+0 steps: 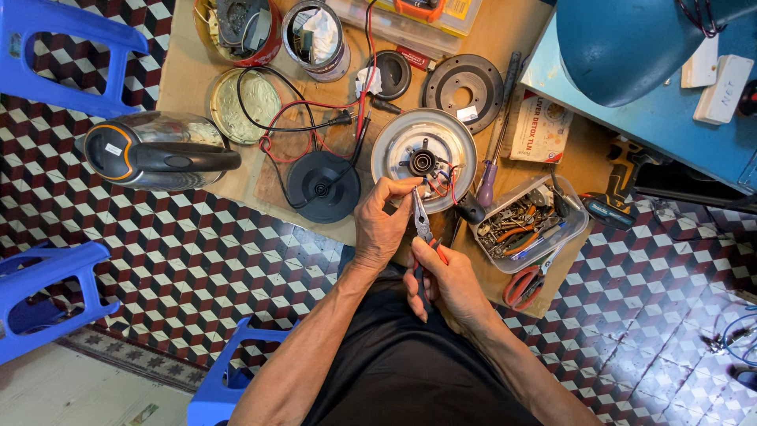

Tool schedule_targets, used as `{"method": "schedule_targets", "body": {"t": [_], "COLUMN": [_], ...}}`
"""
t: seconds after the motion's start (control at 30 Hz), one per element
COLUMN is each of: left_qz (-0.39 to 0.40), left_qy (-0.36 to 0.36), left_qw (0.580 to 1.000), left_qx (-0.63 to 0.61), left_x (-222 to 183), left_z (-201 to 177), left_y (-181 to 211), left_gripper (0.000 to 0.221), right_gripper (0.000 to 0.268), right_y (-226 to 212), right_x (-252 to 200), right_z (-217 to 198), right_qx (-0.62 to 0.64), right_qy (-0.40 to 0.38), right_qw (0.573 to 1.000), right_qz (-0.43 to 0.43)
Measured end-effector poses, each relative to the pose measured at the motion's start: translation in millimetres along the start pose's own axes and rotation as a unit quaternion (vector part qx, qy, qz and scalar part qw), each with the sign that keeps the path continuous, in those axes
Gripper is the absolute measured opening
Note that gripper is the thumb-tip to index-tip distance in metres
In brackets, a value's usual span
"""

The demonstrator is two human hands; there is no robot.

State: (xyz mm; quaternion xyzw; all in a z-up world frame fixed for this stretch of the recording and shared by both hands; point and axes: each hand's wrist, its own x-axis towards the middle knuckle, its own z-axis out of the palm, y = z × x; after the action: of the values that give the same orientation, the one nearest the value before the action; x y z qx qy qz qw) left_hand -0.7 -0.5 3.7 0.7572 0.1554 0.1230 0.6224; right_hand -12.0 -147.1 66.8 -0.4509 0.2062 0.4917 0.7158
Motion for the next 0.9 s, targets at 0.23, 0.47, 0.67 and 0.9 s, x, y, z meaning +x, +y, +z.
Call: {"method": "schedule_targets", "body": {"t": [0.23, 0.47, 0.67, 0.9], "left_qz": [0.012, 0.018, 0.028, -0.035], "left_qy": [-0.001, -0.003, -0.002, -0.003], "left_qw": [0.999, 1.0, 1.0, 0.997], "left_qx": [-0.031, -0.001, 0.012, -0.061], "left_x": [-0.8, -0.8, -3.1, -2.0], "left_z": [-0.2, 0.0, -0.6, 2.2], "left_y": [-0.8, 0.7, 1.1, 0.1], "left_gripper": [0.007, 0.011, 0.011, 0.012], "right_gripper": [0.039, 0.04, 0.039, 0.038], "right_y": [1.9, 2.1, 1.6, -4.2], "right_x": [0.9, -0.2, -1.0, -1.0], "right_z": [-1.5, -5.8, -8.1, -27.4], "right_qx": [-0.026, -0.052, -0.069, -0.15], "right_qy": [0.009, 0.003, 0.005, 0.0], "right_qw": [1.0, 0.999, 0.998, 0.988], "right_qz": [-0.004, -0.014, -0.01, 0.032]}}
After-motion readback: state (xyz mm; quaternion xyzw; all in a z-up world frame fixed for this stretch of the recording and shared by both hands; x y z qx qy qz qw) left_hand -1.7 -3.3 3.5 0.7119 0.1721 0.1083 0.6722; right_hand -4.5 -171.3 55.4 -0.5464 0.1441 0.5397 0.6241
